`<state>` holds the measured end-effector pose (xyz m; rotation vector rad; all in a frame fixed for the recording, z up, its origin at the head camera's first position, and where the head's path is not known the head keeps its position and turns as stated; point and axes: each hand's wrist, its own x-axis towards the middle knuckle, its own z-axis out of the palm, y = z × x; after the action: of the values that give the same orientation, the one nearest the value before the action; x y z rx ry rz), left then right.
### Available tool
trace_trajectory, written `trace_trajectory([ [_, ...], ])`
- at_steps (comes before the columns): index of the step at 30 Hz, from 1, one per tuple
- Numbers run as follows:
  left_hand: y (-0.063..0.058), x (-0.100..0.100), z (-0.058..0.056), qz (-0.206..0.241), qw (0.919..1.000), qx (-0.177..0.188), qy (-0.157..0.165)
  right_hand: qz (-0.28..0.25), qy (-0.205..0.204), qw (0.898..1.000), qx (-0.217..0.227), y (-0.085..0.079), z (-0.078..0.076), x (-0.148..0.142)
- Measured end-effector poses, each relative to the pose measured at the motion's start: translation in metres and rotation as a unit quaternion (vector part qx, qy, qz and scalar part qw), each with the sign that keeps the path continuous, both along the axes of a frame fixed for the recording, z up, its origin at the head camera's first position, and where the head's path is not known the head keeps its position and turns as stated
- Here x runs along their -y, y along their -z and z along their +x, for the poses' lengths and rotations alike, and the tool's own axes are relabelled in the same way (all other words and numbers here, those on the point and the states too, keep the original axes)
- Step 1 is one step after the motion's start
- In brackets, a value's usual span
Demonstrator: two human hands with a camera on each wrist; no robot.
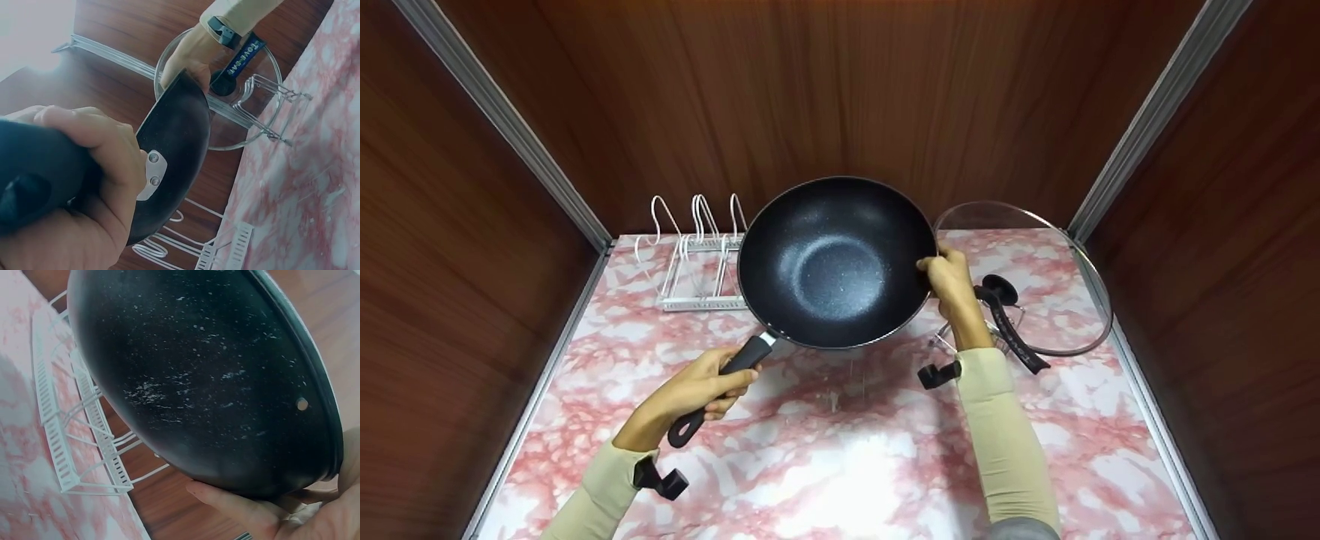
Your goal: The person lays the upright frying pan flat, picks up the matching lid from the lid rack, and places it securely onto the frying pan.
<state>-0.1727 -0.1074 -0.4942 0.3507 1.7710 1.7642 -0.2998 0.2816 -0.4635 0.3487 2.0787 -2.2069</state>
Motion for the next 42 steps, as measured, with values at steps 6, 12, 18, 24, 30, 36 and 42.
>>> trace_trajectory([
  [6, 0.001, 0.006, 0.002, -0.016, 0.9998, 0.0, -0.009, 0.014, -0.022, 1.0, 0.008, -0.003, 0.006, 0.0],
  [12, 0.001, 0.012, 0.006, -0.029, 0.9995, 0.0, -0.012, 0.046, -0.045, 0.998, 0.016, -0.002, 0.012, 0.001],
  [18, 0.002, 0.019, 0.009, -0.039, 0.9991, -0.014, -0.01, 0.066, -0.086, 0.994, 0.021, 0.002, 0.018, 0.001],
  [24, 0.005, 0.026, 0.011, -0.052, 0.9982, -0.028, -0.001, 0.068, -0.12, 0.99, 0.028, 0.007, 0.021, -0.001],
  [30, 0.009, 0.029, 0.011, -0.076, 0.9965, -0.035, 0.004, 0.077, -0.119, 0.989, 0.043, 0.012, 0.021, -0.003],
  [36, 0.011, 0.031, 0.011, -0.089, 0.9952, -0.039, 0.009, 0.088, -0.128, 0.986, 0.051, 0.015, 0.019, -0.005],
  [42, 0.013, 0.033, 0.011, -0.097, 0.9946, -0.036, 0.016, 0.105, -0.134, 0.983, 0.063, 0.016, 0.02, -0.008],
])
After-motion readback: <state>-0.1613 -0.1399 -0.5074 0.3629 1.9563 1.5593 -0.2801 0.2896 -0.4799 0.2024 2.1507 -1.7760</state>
